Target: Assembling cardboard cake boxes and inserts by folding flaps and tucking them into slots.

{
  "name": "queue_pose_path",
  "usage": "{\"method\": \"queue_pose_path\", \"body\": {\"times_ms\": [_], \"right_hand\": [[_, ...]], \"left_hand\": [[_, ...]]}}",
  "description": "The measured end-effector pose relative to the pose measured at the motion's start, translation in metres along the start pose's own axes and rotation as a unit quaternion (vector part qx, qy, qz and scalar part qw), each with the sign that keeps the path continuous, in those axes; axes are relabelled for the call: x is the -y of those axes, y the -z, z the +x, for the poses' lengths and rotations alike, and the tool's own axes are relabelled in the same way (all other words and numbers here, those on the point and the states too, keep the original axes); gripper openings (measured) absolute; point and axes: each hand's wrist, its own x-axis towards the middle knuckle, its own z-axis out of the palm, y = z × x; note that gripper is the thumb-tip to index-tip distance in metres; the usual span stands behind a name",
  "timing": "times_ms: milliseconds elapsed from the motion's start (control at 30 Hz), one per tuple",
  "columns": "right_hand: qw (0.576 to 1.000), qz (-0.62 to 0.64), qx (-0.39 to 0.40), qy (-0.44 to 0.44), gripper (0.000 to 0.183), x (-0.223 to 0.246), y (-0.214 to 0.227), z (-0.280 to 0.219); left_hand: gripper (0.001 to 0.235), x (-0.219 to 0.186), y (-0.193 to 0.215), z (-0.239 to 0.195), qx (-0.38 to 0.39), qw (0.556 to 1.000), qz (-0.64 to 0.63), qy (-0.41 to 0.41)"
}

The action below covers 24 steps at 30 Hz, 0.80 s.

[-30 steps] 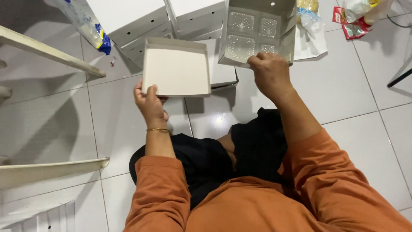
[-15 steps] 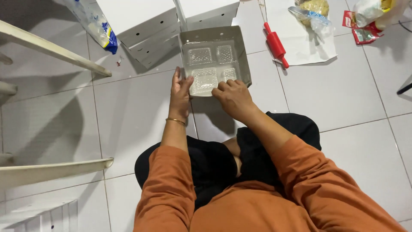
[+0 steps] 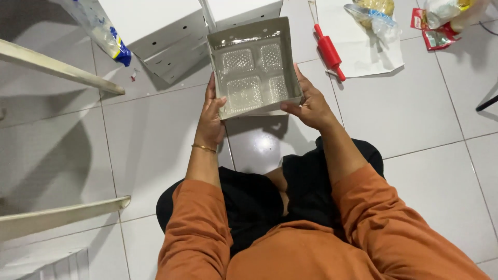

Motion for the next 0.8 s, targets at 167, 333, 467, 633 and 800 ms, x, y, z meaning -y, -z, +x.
{"method": "queue_pose_path", "body": {"times_ms": [167, 333, 467, 633, 800], "right_hand": [[0.998, 0.037, 0.009, -0.046, 0.093, -0.011, 0.007, 0.004], [0.983, 0.162, 0.009, -0.091, 0.110, 0.004, 0.016, 0.026], [0.975, 0.109, -0.060, -0.183, 0.073, -0.010, 0.039, 0.069], [0.968, -0.056, -0.045, -0.240, 0.027, 0.027, 0.033, 0.100], [0.942, -0.243, 0.004, -0.232, 0.015, 0.038, 0.034, 0.123]], "left_hand": [[0.073, 0.000, 0.005, 0.002, 0.004, 1.000, -0.018, -0.020], [0.074, -0.031, -0.020, -0.008, 0.020, 1.000, -0.021, -0.006], [0.075, -0.059, -0.045, -0.016, 0.022, 0.999, 0.033, 0.030], [0.073, -0.057, -0.041, -0.017, 0.027, 0.996, 0.085, 0.018], [0.072, -0.052, -0.039, -0.010, 0.028, 0.993, 0.110, 0.012]]}}
